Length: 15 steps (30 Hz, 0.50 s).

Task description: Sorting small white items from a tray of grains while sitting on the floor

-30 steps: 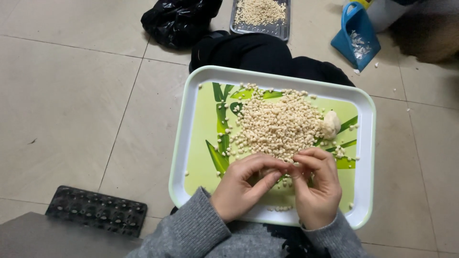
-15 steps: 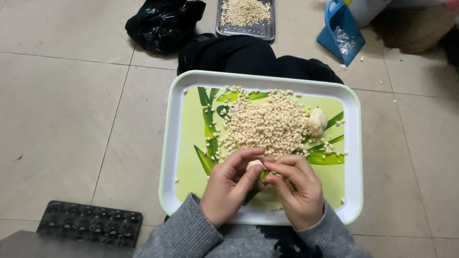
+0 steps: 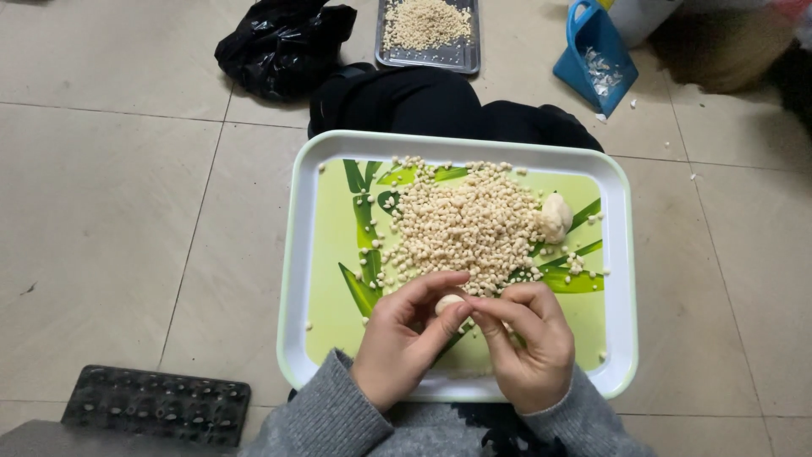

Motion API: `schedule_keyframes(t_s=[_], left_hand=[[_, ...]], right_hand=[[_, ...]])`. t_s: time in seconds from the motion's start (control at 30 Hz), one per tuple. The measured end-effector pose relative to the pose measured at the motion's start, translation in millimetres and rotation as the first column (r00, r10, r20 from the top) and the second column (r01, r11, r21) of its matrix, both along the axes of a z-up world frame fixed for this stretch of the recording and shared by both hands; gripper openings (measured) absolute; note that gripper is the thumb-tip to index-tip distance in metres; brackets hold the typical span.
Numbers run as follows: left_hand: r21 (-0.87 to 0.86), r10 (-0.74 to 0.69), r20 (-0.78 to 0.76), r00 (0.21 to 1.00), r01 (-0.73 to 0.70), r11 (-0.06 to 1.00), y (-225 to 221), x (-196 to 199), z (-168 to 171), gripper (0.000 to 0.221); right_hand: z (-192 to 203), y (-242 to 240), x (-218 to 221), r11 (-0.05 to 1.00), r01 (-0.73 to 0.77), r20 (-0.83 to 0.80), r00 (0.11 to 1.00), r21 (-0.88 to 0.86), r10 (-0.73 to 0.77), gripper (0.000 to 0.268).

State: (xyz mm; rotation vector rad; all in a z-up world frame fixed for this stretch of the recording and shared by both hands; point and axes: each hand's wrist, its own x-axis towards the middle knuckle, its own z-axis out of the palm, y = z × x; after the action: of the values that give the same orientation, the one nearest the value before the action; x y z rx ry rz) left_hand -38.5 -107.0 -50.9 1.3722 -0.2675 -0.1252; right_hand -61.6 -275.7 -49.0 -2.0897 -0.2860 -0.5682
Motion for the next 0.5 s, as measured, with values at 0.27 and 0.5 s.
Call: schedule_keyframes(t_s=[0.27,0.5], left_hand=[[-0.020,0.060,-0.101,0.993,-0.062,0.998,3.9,1.1,-6.7,0.024],[0.102,0.045,0.101,0.994,-0.055,0.993,3.7,3.3,-1.2,0.018]], right_hand=[[-15.5,-9.9,6.9,0.999,0.036,-0.054,0.998,0.029,-0.034,0.014],[-14.6,-7.1,8.3,0.997,0.018,-0.038,0.999,0.081,-0.015,0.004]])
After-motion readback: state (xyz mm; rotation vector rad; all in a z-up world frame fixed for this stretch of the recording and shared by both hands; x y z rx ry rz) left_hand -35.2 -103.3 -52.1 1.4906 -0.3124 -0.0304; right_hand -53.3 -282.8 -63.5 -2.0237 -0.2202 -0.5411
